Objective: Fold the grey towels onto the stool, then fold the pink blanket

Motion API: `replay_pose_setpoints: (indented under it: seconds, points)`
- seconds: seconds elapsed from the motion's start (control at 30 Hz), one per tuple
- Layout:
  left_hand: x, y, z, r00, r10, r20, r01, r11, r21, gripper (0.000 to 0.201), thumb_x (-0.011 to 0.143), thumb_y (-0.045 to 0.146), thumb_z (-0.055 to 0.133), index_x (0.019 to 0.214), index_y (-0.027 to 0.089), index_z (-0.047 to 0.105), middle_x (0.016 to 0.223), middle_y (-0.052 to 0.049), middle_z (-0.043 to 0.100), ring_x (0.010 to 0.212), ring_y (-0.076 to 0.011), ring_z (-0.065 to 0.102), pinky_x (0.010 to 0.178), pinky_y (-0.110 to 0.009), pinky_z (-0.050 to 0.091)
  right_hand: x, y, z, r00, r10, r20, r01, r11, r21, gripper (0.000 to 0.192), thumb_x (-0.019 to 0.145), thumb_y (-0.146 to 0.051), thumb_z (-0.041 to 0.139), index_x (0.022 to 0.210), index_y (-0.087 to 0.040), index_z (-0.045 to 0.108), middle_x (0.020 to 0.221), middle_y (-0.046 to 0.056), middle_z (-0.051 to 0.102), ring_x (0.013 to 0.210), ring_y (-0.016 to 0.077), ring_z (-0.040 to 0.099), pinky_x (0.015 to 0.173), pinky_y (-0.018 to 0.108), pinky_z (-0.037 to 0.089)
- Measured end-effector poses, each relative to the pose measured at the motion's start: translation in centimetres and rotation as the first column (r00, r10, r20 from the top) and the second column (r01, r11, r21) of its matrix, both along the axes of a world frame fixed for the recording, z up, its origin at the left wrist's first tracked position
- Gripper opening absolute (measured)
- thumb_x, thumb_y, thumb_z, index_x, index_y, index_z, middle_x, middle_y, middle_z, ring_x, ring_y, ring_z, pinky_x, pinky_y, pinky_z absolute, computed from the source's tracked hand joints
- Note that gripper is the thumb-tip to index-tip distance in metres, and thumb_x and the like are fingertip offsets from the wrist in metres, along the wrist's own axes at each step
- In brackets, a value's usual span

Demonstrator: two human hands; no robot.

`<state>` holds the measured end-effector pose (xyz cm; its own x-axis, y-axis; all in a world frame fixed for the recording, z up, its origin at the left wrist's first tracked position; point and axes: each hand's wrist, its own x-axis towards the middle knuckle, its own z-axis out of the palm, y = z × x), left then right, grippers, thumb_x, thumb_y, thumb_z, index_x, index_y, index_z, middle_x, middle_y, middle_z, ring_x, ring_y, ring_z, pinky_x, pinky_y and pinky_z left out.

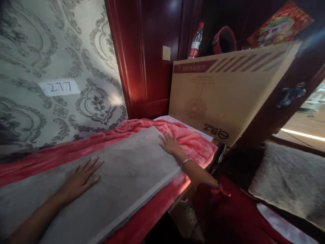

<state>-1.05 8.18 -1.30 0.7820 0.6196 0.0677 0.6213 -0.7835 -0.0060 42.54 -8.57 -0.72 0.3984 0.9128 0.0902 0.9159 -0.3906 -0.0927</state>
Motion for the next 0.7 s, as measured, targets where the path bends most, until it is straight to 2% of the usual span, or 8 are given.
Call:
replay_pose_setpoints:
  seconds: [0.1, 0.2, 0.3, 0.4, 0.57, 0.7]
  points:
    - [0.3, -0.2, 0.3, 1.000, 0.014, -0.020, -0.014, 1.000, 0.000, 0.067, 0.101, 0.057, 0.036, 0.161, 0.027, 0.038, 0.171, -0.010, 0.025, 0.158, -0.0389, 0.022, 0.123, -0.066, 0.024, 1.8, -2.3, 0.8, 0.997, -0.077, 0.004, 0.077, 0.997, -0.022, 0.060, 0.106, -0.040, 0.035, 0.162, -0.020, 0.036, 0.168, 0.013, 0.033, 0.155, 0.0302, 0.029, 0.125, 0.052, 0.026]
    - [0.4, -0.2, 0.4, 1.000, 0.001, -0.005, -0.001, 1.000, 0.009, 0.069, 0.100, 0.060, 0.034, 0.161, 0.029, 0.039, 0.171, -0.009, 0.026, 0.157, -0.0399, 0.024, 0.122, -0.067, 0.025, 0.6, -3.9, 1.2, 0.994, -0.101, 0.029, 0.101, 0.995, -0.007, 0.060, 0.106, -0.042, 0.036, 0.163, -0.022, 0.036, 0.169, 0.012, 0.030, 0.157, 0.0330, 0.023, 0.125, 0.056, 0.025]
    - [0.5, -0.1, 0.4, 1.000, -0.002, -0.002, 0.002, 1.000, 0.015, 0.070, 0.100, 0.061, 0.029, 0.160, 0.027, 0.040, 0.171, -0.008, 0.027, 0.157, -0.0393, 0.025, 0.122, -0.066, 0.025, -2.3, -5.1, 0.5, 0.998, 0.044, 0.046, -0.045, 0.999, 0.016, 0.063, 0.105, -0.051, 0.042, 0.164, -0.031, 0.032, 0.172, 0.005, 0.021, 0.159, 0.0321, 0.016, 0.126, 0.056, 0.020]
    - [0.7, -0.3, 0.5, 1.000, -0.010, -0.004, 0.010, 1.000, 0.017, 0.070, 0.100, 0.059, 0.031, 0.159, 0.024, 0.042, 0.171, -0.012, 0.028, 0.156, -0.0405, 0.027, 0.122, -0.065, 0.026, -4.5, -6.4, -1.1, 0.983, 0.184, -0.010, -0.184, 0.983, 0.014, 0.061, 0.105, -0.052, 0.044, 0.162, -0.032, 0.035, 0.171, 0.005, 0.024, 0.158, 0.0317, 0.021, 0.126, 0.055, 0.022]
    - [0.6, -1.1, 0.9, 1.000, 0.009, -0.028, -0.010, 0.999, -0.039, 0.070, 0.100, 0.059, 0.032, 0.161, 0.026, 0.039, 0.171, -0.012, 0.027, 0.157, -0.0381, 0.025, 0.122, -0.062, 0.024, -5.0, -7.8, -2.3, 0.987, 0.147, -0.063, -0.146, 0.989, 0.012, 0.057, 0.107, -0.045, 0.043, 0.162, -0.029, 0.036, 0.170, 0.006, 0.027, 0.157, 0.0324, 0.024, 0.125, 0.056, 0.024]
    - [-1.3, -2.3, 1.0, 0.999, 0.017, -0.044, -0.020, 0.997, -0.079, 0.072, 0.101, 0.060, 0.031, 0.163, 0.023, 0.034, 0.172, -0.013, 0.025, 0.158, -0.0357, 0.022, 0.125, -0.058, 0.019, -4.8, -7.8, -2.2, 0.987, 0.147, -0.069, -0.148, 0.989, -0.013, 0.059, 0.107, -0.042, 0.040, 0.163, -0.025, 0.035, 0.171, 0.007, 0.026, 0.157, 0.0353, 0.024, 0.125, 0.057, 0.023]
